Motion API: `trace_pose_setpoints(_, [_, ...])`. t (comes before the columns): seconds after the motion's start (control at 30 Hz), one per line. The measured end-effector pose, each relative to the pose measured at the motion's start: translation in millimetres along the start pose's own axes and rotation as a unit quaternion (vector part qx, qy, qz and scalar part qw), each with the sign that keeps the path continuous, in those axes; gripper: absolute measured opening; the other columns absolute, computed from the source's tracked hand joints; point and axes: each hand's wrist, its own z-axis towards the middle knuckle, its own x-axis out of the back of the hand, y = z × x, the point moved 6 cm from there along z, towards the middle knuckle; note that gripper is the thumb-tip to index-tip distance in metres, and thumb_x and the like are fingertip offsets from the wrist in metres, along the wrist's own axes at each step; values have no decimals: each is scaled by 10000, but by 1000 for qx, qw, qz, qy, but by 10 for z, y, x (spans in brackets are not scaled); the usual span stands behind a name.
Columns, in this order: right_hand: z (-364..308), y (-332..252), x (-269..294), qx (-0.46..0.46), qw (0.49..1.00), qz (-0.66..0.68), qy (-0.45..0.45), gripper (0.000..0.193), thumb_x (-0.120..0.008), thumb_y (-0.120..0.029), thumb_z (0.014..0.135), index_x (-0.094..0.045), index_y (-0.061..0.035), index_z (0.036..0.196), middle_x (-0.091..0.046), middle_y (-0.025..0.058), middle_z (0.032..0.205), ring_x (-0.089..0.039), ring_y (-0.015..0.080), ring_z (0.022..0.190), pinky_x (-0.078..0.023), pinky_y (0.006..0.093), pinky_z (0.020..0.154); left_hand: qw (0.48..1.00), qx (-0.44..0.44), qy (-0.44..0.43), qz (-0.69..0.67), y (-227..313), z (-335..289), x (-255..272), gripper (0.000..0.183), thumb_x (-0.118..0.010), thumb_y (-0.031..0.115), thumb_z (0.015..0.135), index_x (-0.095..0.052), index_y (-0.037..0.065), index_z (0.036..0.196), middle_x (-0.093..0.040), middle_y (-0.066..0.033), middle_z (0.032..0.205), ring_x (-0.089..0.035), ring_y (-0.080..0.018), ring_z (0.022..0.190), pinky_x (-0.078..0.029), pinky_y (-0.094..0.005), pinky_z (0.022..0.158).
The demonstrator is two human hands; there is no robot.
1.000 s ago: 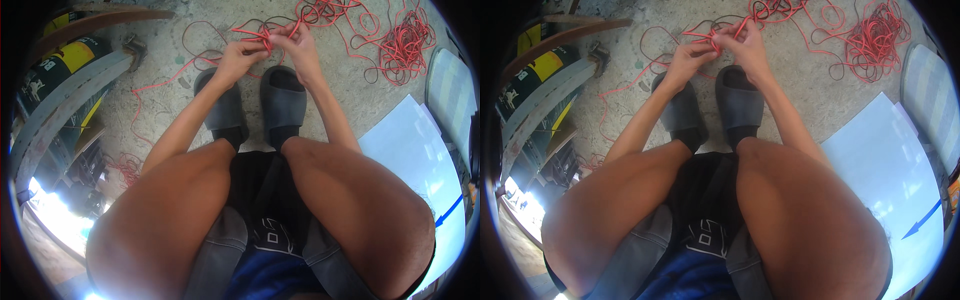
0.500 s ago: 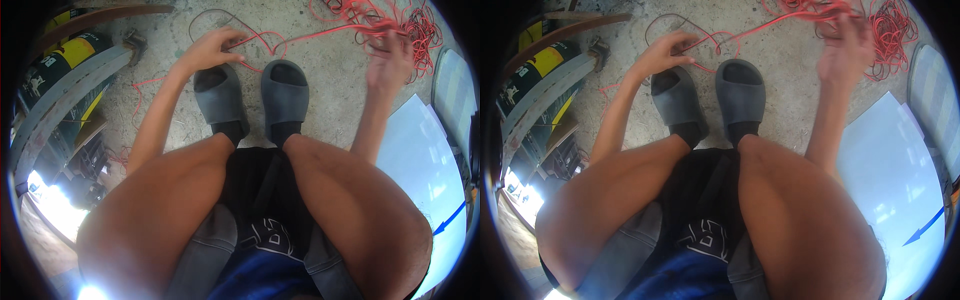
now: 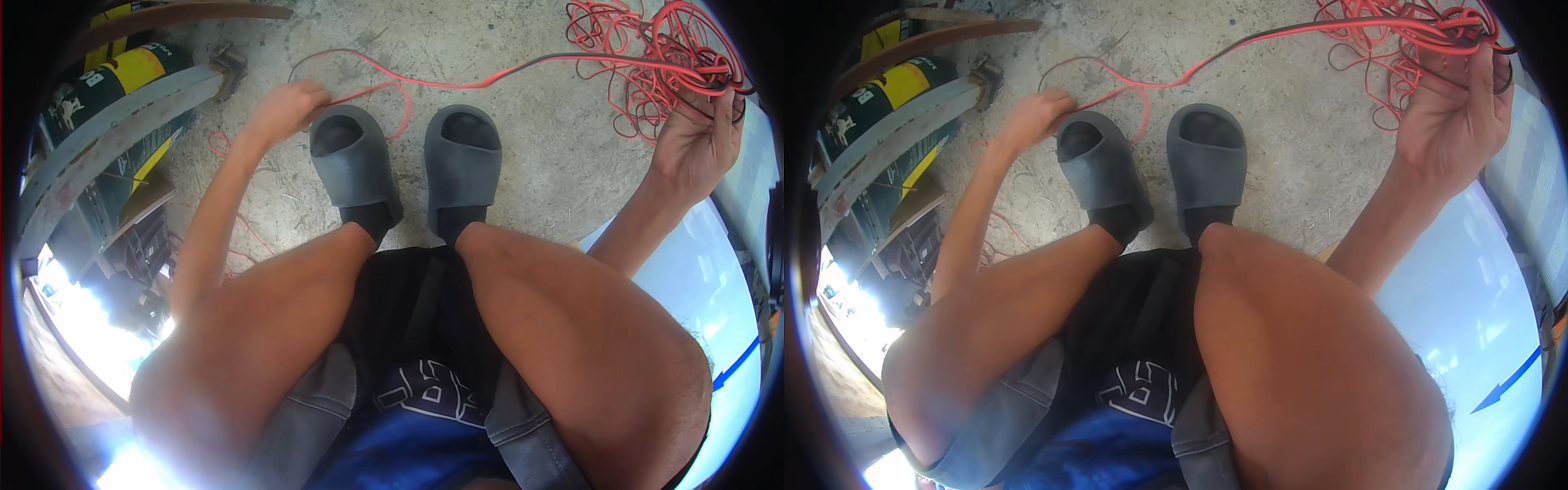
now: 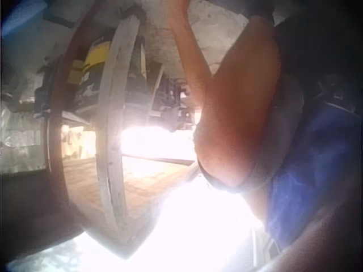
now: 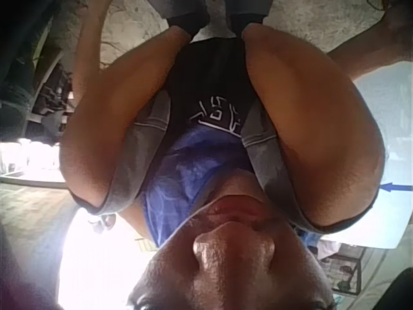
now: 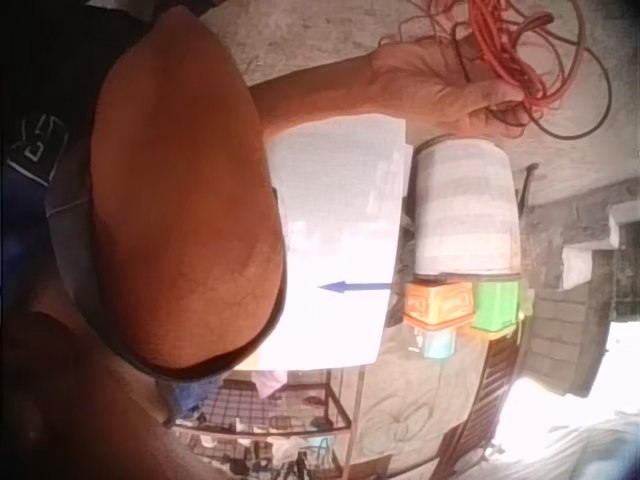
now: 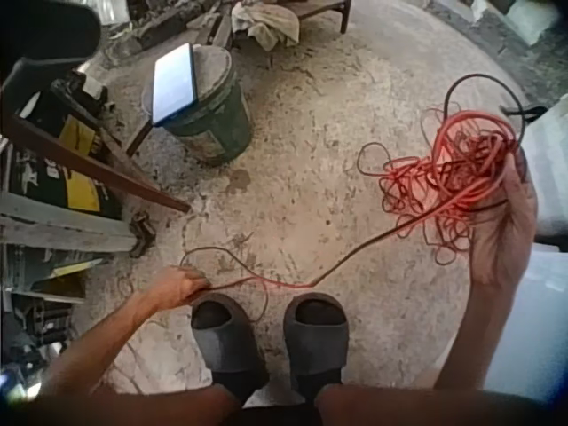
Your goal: Untangling and coiling long red cables while seated.
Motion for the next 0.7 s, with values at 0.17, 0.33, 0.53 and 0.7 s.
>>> trace_pose_setpoints(0.17, [-125,134,-282,7,996,-84,-6,183,-528,21,875,-530,3,1057,-615,144,1047,-610,223,946,-498,403,827,993,118,9,21,-297,-1064,-251,93,-590,121,799,-581,58,867,-590,-102,869,-591,-303,820,-485,-410,667])
trace_pose_setpoints(0.33, [-586,976,-316,-227,939,-237,-103,273,-592,13,827,-502,-12,1084,-608,119,1031,-602,178,914,-491,331,818,945,212,-245,30,-422,-2478,-795,134,-586,221,772,-617,99,725,-626,-105,748,-614,-313,727,-491,-420,669])
trace_pose_setpoints(0.53, [-994,1989,25,-336,903,-233,-130,286,-621,20,795,-489,-25,1046,-609,84,976,-580,135,880,-479,277,750,931,220,-273,-99,-55,-1991,-516,155,-567,217,779,-636,83,741,-644,-118,784,-612,-326,742,-478,-428,674])
trace_pose_setpoints(0.7, [-875,2001,-50,-313,937,-138,-74,296,-611,14,813,-483,-21,1077,-581,80,1002,-594,142,887,-477,258,721,940,233,182,-171,262,-663,256,292,-637,266,806,-634,40,991,-634,-149,904,-599,-351,826,-477,-402,732])
